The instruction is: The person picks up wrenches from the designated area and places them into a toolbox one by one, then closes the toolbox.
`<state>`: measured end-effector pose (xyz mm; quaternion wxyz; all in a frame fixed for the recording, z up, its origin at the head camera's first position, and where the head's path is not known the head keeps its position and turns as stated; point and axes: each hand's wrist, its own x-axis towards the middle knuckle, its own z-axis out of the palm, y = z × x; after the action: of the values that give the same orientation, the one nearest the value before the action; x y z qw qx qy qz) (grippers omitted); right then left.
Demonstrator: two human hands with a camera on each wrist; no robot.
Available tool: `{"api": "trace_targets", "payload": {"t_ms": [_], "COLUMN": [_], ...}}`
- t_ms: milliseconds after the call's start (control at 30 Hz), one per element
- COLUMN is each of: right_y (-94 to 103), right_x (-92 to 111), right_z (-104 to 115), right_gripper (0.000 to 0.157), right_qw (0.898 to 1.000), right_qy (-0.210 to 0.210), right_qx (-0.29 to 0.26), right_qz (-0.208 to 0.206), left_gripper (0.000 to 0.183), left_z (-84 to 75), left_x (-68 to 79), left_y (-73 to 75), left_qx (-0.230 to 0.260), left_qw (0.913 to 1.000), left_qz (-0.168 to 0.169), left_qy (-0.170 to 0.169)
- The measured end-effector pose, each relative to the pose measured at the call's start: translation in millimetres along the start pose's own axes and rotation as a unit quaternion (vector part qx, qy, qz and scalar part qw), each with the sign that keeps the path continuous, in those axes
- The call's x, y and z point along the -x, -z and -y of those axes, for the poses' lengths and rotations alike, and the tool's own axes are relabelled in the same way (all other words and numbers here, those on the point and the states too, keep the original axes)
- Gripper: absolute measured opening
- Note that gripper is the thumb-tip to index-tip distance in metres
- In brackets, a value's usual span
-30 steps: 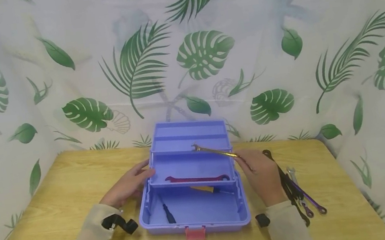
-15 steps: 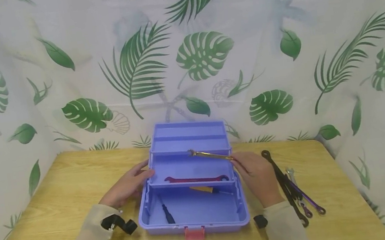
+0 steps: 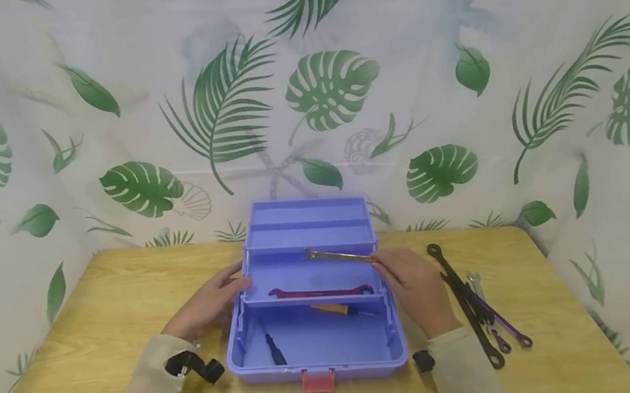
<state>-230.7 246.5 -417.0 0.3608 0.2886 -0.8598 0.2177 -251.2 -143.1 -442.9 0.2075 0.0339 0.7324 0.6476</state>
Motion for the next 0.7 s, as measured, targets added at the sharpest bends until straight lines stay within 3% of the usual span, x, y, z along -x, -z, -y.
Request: {"api": "trace_targets", "payload": {"t_ms": [700], "right_y": [-1.7], "right_x": [-3.6], "right_z": [12.2], "right_gripper": [0.027], "right_qw": [0.997], "right_qy": [0.052], "right_qx": [0.016], "right_qz": [0.050], "left_gripper": [0.081], "left_z": [0.1], "left_x": [0.1], "left_y": [0.3], "left_qx": [0.001], "left_qw": [1.0000], "left_qz": [0.004], "left_qy": [-0.002]}}
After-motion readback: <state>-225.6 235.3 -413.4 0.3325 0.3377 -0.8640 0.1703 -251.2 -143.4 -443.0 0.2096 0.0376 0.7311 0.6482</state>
